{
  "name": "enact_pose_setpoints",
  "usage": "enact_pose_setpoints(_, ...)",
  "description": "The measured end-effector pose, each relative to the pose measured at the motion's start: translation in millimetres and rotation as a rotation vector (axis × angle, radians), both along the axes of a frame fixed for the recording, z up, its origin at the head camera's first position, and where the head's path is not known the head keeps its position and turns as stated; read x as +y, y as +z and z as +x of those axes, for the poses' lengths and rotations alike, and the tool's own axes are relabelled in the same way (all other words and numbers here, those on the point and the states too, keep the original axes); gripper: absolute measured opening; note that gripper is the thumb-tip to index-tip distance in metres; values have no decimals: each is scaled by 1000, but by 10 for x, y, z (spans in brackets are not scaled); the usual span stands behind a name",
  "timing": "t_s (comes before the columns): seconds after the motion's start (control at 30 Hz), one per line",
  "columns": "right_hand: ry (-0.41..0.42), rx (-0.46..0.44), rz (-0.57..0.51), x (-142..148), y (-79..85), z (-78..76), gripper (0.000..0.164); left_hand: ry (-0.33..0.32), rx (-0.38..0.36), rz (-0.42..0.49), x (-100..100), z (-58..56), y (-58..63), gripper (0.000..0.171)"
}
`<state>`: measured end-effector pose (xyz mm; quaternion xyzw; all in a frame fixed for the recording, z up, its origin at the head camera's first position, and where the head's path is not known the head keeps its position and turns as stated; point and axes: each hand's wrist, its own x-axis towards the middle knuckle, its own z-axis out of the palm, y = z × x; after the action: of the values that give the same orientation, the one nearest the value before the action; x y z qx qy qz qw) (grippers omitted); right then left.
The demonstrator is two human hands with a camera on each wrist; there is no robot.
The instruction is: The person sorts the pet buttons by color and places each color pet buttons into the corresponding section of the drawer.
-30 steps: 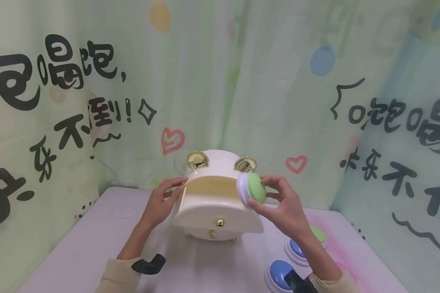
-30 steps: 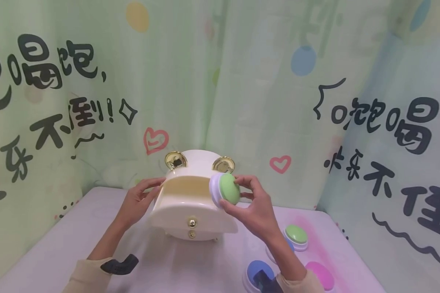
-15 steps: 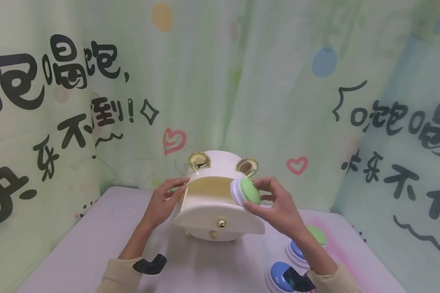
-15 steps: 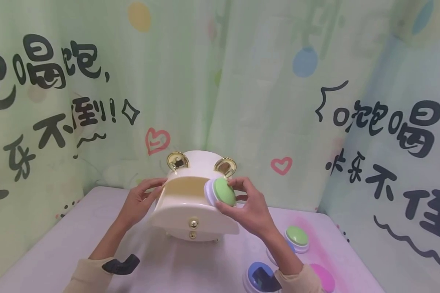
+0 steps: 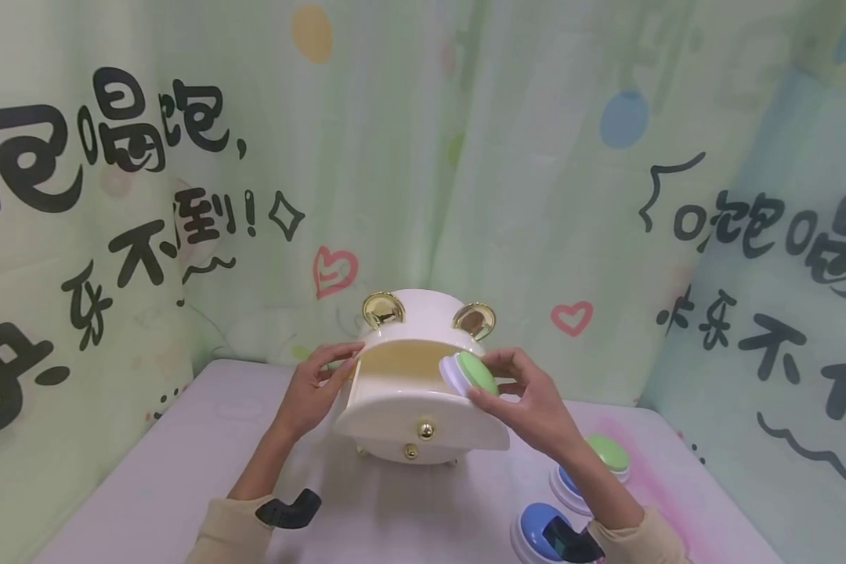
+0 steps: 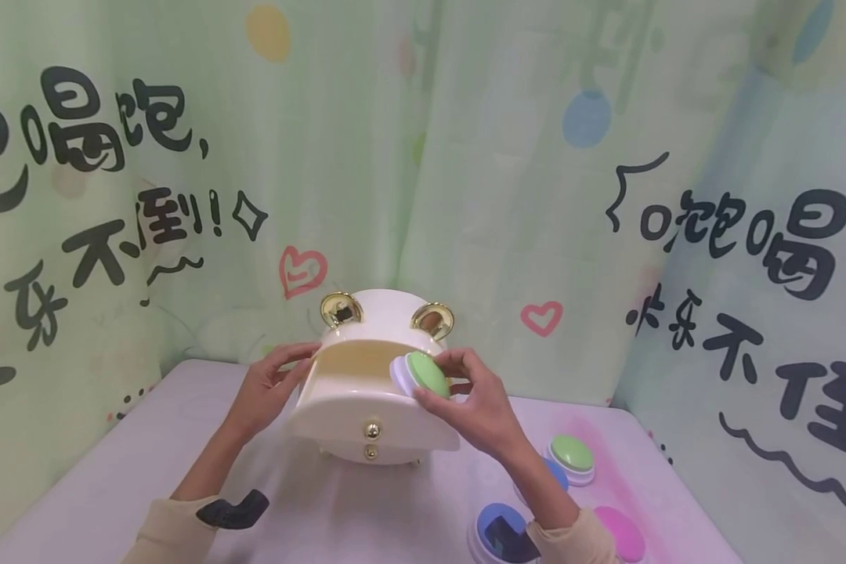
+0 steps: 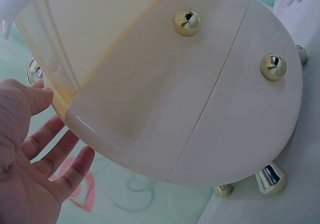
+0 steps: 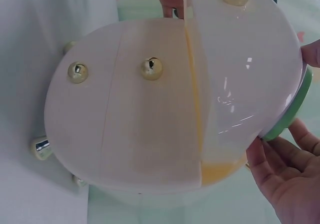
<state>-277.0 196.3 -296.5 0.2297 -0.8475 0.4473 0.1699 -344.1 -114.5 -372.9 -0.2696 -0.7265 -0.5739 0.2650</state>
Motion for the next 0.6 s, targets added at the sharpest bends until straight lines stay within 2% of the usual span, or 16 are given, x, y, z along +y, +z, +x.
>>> enact_pose_setpoints(0.23, -10, -9, 14, 18, -14, -29, 43, -6, -12, 6, 1, 2, 17, 28)
enact_pose_setpoints(0.47, 23, 6, -66, 31, -43, -15, 41, -13, 7, 17, 8, 0, 6, 29)
enact_pose_setpoints(0.6, 27, 18, -73, 21, -48, 17, 41, -3, -4, 15, 12, 13, 5, 28)
